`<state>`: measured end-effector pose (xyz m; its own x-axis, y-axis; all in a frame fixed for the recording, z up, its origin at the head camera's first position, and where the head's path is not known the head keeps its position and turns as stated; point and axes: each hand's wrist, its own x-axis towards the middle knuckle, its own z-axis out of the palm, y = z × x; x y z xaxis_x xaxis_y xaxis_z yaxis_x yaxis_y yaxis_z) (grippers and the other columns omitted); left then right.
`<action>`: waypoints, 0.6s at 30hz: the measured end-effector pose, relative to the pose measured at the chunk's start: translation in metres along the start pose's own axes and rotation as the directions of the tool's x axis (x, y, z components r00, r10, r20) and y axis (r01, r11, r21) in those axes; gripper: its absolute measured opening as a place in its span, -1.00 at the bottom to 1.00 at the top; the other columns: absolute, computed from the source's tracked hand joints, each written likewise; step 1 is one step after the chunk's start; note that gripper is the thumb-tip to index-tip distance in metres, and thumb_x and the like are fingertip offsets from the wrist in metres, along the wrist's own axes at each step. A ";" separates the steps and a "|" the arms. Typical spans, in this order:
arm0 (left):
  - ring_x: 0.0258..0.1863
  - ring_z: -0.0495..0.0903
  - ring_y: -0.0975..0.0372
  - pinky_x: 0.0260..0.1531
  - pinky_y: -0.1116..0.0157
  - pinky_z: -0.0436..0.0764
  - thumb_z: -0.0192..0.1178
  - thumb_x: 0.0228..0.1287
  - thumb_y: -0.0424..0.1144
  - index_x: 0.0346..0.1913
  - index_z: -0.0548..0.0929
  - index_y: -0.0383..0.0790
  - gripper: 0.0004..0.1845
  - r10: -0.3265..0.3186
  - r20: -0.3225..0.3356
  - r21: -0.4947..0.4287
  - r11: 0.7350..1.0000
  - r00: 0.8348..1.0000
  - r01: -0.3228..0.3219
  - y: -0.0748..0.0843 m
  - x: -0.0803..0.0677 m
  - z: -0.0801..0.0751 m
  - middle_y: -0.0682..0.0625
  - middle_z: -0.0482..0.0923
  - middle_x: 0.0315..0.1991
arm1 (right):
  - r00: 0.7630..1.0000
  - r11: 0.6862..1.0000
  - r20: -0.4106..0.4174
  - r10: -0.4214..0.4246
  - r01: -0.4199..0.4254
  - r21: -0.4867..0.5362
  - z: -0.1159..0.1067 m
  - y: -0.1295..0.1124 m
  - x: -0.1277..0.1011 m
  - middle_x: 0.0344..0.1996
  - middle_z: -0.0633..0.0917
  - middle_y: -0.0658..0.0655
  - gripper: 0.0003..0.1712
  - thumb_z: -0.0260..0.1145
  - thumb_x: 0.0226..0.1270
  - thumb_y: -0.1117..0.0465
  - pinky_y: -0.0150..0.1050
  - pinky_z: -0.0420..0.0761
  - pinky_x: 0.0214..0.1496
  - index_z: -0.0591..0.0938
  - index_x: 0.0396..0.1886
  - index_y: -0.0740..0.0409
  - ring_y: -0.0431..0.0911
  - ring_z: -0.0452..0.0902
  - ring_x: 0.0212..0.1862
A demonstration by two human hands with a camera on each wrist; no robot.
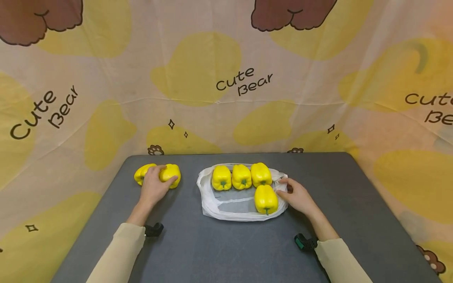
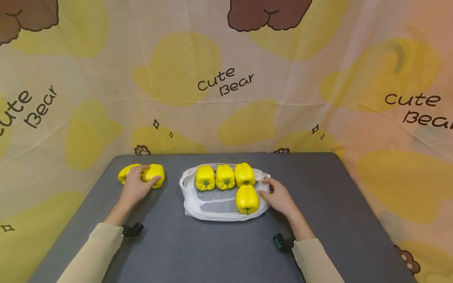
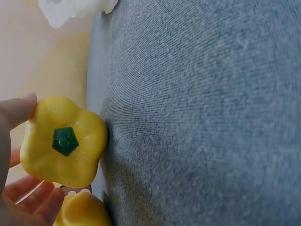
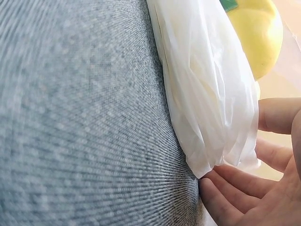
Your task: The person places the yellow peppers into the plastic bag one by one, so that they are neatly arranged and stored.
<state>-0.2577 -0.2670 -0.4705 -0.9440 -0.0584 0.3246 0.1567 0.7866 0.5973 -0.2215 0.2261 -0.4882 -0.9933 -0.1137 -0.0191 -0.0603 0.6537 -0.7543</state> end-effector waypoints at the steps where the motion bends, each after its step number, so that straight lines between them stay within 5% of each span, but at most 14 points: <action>1: 0.15 0.39 -0.22 0.11 -0.17 0.37 0.42 0.26 -0.06 0.26 0.52 -0.48 -0.32 0.001 0.009 -0.002 1.000 1.000 -0.001 0.000 0.000 0.001 -0.40 0.44 0.17 | 1.000 1.000 0.000 0.000 0.000 0.000 0.000 0.000 0.000 0.24 0.55 0.36 -0.41 0.35 0.41 0.02 0.14 0.53 0.20 0.52 0.29 0.25 0.17 0.49 0.10; 9: 0.20 0.38 -0.20 0.15 -0.18 0.37 0.37 0.31 -0.02 0.34 0.44 -0.44 -0.29 -0.016 0.060 -0.002 1.000 0.998 0.016 0.001 -0.001 0.003 -0.38 0.41 0.24 | 1.000 1.000 -0.002 0.008 -0.008 -0.004 0.000 -0.001 0.000 0.24 0.55 0.36 -0.41 0.35 0.41 0.02 0.12 0.54 0.20 0.53 0.29 0.25 0.18 0.49 0.11; 18: 0.11 0.41 -0.15 0.07 -0.12 0.40 0.40 0.28 -0.02 0.30 0.48 -0.42 -0.30 -0.012 0.036 -0.017 1.000 0.999 0.013 0.004 0.000 0.003 -0.34 0.47 0.18 | 1.000 1.000 -0.001 0.000 0.000 0.000 0.001 0.000 0.000 0.25 0.54 0.37 -0.41 0.35 0.41 0.01 0.15 0.53 0.22 0.53 0.29 0.25 0.20 0.49 0.12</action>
<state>-0.2576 -0.2619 -0.4708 -0.9558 -0.0455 0.2904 0.1495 0.7754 0.6136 -0.2218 0.2256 -0.4884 -0.9934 -0.1127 -0.0188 -0.0600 0.6541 -0.7541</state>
